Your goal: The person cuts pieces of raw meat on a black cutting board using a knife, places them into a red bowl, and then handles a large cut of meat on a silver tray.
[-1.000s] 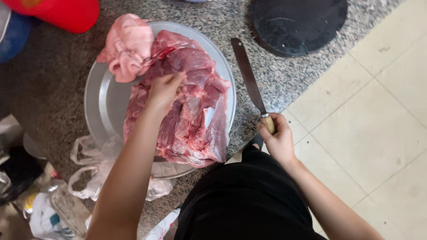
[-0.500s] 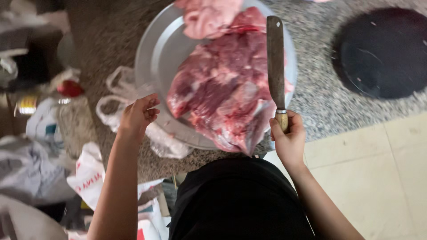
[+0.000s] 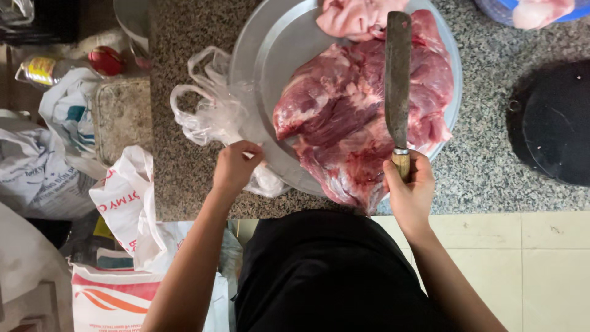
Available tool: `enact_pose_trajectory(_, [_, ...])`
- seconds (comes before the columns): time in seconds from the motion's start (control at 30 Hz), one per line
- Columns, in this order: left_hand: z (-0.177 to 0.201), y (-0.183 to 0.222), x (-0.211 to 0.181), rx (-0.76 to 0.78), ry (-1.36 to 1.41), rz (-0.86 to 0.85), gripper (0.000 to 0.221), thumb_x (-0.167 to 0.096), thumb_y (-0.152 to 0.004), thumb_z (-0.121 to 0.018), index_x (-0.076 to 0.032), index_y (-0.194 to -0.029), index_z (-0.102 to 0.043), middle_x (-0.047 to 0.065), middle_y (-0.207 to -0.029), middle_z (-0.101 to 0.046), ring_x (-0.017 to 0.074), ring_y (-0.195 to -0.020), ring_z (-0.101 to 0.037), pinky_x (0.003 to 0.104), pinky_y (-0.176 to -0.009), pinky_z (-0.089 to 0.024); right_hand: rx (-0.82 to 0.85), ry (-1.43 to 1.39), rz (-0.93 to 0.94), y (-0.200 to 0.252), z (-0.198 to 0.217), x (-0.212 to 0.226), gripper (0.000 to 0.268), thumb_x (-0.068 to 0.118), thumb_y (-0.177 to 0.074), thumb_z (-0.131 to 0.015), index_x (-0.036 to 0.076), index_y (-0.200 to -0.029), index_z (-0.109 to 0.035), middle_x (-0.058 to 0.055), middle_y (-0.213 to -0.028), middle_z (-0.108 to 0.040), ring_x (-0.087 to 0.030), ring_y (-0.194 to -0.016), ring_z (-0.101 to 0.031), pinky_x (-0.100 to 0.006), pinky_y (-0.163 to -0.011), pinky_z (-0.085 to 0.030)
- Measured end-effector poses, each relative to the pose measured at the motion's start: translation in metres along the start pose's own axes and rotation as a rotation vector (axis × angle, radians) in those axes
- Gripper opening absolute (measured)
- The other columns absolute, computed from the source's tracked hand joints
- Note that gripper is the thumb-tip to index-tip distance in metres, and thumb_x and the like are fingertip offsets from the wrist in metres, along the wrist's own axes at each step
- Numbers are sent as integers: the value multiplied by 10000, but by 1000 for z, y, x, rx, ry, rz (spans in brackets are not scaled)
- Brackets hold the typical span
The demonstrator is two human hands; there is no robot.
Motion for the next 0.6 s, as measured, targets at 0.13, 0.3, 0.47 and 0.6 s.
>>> enact_pose_trajectory(0.13, [4,3,-20,13,0,-52,434,-95,-780,-769,-135,-1209,-712,23,-1015,-778,187,-641,-637,340,-663,-552,1,2,2,0,0,-2,238,40,-997,-677,1,-1193,-547,-1,-826,-595,-52,-634,-539,-217,-546,-443])
enact_pose_trajectory(0.3, [24,10,-45,-28,-47,-50,626,-87,-773,-777,-171,-1371,-611,60,-931,-715,214,-642,-623,364,-655,-533,-13,28,-19,1,-1,-3,236,41,-992,-676,-2,-1190,-555,-3,-830,-605,-57,-627,-543,-223,-540,-448])
enact_pose_trajectory(0.47, [32,25,-100,-324,-99,-266,361,-79,-876,-748,-114,-1228,-677,141,-1043,-656,273,-791,-651,397,-679,-536,-56,-15,7,4,6,-3,236,43,-999,-680,-5,-1197,-562,-8,-808,-592,-62,-607,-536,-228,-528,-444])
enact_pose_trajectory(0.6, [-33,16,-170,-104,178,-581,328,-33,-861,-670,-104,-1181,-680,97,-1119,-666,261,-933,-727,370,-811,-608,-136,-56,-51,9,29,-3,249,88,-1005,-650,15,-1218,-543,-13,-772,-585,-74,-551,-511,-242,-460,-393])
Point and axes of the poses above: each hand's wrist, its own y-axis away from the middle knuckle, its own z-axis out of the back of the hand, x = y × z, the point moved 10 cm from there along -y, towards the middle knuckle
